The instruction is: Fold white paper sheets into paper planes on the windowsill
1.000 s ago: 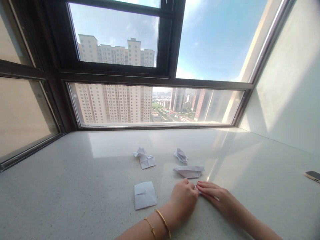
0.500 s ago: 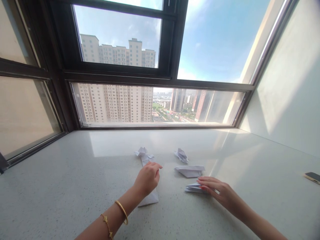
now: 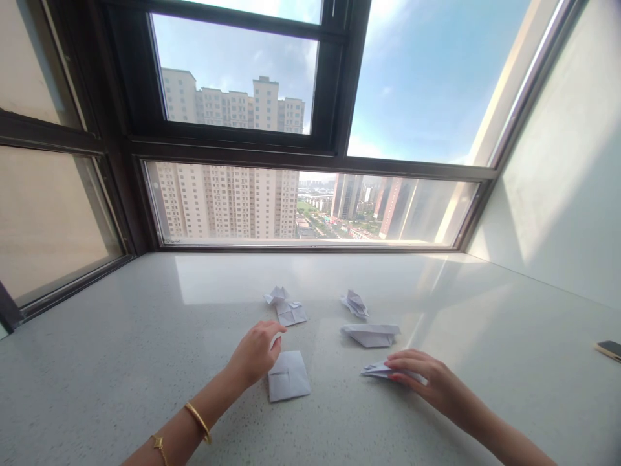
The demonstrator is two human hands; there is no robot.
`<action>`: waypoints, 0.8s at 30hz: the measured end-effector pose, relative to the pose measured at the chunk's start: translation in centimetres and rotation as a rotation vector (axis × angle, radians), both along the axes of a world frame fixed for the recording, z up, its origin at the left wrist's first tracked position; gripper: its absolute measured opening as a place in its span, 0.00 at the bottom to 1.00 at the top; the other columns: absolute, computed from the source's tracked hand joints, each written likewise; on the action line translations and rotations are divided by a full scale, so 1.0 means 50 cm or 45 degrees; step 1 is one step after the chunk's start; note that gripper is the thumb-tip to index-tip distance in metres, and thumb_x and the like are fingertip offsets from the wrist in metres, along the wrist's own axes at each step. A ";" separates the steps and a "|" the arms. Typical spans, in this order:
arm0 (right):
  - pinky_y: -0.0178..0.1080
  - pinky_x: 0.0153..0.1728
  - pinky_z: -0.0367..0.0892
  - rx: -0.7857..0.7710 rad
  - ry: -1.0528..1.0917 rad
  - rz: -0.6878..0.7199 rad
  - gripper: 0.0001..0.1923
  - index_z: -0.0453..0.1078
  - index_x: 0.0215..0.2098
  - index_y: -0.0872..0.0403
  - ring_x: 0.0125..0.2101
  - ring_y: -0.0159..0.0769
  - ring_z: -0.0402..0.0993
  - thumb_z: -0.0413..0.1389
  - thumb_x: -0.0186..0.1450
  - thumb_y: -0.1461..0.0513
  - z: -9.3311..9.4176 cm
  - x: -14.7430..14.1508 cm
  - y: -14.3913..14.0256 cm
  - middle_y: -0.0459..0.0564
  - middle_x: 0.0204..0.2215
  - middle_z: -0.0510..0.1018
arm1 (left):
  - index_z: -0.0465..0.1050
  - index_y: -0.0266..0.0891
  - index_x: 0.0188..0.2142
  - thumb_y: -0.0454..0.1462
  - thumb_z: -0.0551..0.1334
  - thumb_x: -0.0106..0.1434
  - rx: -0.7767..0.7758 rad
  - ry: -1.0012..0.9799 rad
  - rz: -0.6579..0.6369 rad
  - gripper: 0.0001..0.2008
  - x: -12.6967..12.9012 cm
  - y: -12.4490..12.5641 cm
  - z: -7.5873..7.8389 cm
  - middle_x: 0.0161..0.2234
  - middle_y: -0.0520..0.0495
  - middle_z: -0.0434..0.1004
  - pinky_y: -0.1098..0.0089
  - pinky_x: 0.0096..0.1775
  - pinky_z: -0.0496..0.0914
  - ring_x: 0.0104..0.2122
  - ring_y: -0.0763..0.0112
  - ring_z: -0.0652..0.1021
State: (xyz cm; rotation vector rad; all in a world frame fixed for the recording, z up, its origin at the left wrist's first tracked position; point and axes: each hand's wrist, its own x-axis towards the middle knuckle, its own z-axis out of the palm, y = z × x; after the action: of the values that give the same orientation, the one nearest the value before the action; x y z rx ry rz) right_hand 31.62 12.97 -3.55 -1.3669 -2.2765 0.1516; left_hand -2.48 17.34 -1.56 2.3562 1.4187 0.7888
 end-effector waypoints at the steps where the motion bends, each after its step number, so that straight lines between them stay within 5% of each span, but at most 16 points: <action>1: 0.42 0.40 0.69 -0.006 -0.003 -0.002 0.13 0.74 0.36 0.49 0.36 0.41 0.74 0.51 0.60 0.54 -0.004 0.001 -0.003 0.51 0.35 0.78 | 0.71 0.38 0.39 0.31 0.52 0.56 -0.006 0.000 -0.002 0.13 -0.002 -0.002 0.000 0.41 0.44 0.74 0.65 0.48 0.62 0.43 0.64 0.71; 9: 0.47 0.43 0.68 0.205 0.030 -0.080 0.14 0.74 0.36 0.51 0.40 0.45 0.73 0.52 0.58 0.53 -0.002 0.007 -0.007 0.53 0.37 0.78 | 0.70 0.39 0.40 0.32 0.52 0.57 -0.048 -0.008 -0.020 0.13 -0.011 -0.009 0.006 0.43 0.44 0.73 0.65 0.49 0.61 0.44 0.65 0.71; 24: 0.44 0.38 0.68 0.224 -0.011 -0.152 0.17 0.72 0.32 0.51 0.36 0.42 0.73 0.46 0.62 0.52 0.004 -0.026 0.019 0.52 0.32 0.78 | 0.70 0.39 0.39 0.35 0.53 0.57 -0.108 -0.023 -0.013 0.12 -0.020 -0.022 0.002 0.43 0.45 0.73 0.66 0.49 0.61 0.45 0.66 0.71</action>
State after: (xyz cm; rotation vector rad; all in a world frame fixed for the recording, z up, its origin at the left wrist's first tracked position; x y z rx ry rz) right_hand 30.31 13.94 -3.34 -1.4066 -2.1512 -0.0919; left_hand -3.50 16.26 -1.46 2.2854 1.4037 0.7304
